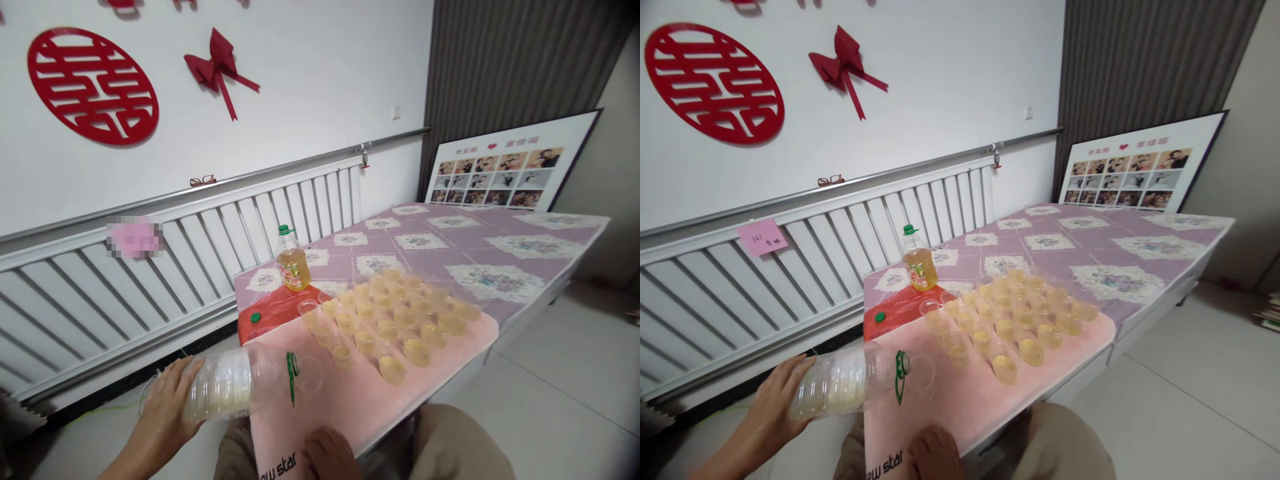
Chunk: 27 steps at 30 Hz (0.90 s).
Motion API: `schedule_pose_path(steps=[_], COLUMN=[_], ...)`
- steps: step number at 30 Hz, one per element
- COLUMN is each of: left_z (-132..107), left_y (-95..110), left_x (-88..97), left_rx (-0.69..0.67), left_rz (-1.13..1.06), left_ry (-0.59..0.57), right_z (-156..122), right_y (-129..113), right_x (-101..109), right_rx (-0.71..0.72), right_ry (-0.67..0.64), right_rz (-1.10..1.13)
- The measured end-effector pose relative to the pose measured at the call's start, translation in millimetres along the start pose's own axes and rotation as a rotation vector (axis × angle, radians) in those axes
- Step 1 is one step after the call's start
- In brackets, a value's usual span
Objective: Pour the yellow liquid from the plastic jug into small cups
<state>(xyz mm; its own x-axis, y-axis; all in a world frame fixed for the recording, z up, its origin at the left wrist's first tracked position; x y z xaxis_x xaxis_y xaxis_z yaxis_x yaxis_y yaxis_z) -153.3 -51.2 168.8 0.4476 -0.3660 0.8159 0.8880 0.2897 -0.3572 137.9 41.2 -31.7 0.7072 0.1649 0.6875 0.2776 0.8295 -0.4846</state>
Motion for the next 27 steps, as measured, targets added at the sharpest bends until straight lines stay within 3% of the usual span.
schedule_pose_path(steps=[10,18,27], left_z=[5,7,11], left_y=[2,1,4], left_x=[0.9,5.9,12.1], left_rx=[-0.027,-0.054,-0.054], left_rz=[0.062,0.088,0.103], left_ry=[-0.077,-0.049,-0.055], right_z=[0,2,18], right_y=[-1,-3,-15], right_x=[0,8,45], right_rx=[-0.01,-0.036,-0.044], right_ry=[-0.001,-0.047,0.152], right_rz=[0.028,0.09,-0.062])
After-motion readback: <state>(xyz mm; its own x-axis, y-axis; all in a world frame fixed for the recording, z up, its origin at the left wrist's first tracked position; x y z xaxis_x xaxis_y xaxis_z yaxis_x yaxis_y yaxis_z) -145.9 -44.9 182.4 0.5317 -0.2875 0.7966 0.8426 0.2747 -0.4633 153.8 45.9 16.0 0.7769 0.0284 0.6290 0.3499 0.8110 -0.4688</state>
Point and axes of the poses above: each hand's wrist, its own z-axis towards the middle knuckle, its own x-axis out of the back of the hand, y = z × x, the point moved 7 cm from there along z, towards the middle knuckle, and after that the axes turned 11 degrees about z, right-handed, at the moved point
